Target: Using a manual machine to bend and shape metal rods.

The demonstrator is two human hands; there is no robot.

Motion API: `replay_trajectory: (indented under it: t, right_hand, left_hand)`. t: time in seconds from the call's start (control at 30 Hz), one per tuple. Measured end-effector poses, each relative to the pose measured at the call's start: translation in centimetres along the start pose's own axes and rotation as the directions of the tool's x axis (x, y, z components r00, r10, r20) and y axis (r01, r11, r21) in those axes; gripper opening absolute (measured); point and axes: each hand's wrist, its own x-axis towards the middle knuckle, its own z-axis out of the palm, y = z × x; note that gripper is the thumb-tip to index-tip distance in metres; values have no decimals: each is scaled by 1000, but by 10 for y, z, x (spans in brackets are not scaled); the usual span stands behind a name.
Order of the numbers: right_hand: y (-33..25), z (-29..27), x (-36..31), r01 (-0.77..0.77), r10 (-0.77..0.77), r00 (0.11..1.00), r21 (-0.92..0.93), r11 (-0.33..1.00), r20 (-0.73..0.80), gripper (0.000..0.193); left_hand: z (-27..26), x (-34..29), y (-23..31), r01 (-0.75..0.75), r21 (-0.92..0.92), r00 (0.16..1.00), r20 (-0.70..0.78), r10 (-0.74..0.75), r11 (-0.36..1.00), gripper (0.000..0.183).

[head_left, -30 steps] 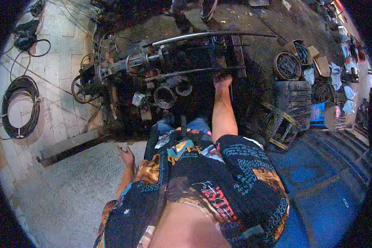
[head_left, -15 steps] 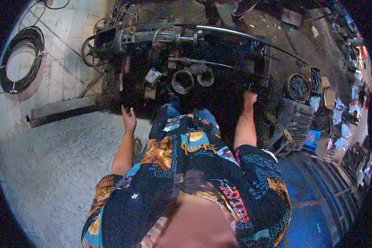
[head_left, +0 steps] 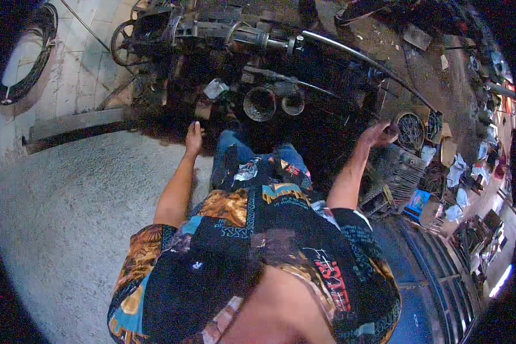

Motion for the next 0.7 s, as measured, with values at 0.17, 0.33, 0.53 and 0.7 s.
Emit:
replay_trajectory:
  t: [0.17,0.33,0.53,0.7]
  right_hand:
    - [-140,64,144,399,-396,839,72,914,373,35]
    - [-81,140,192,-68,-129,677,236,969,725,54]
    - [-117,161,181,505,64,363,-254,825,929,59]
    - [-88,165,188,573,71,350,-274,773,934,59]
  left_hand:
    - [69,24,-23,426,-336,893,304,-331,840,83]
    - [144,38,12,555,-719,830,510,-225,418,91]
    - [186,60,-10,401,-880,870,453,-196,-254,85]
    - [200,72,-15,161,-793,882,383,-275,-588,81]
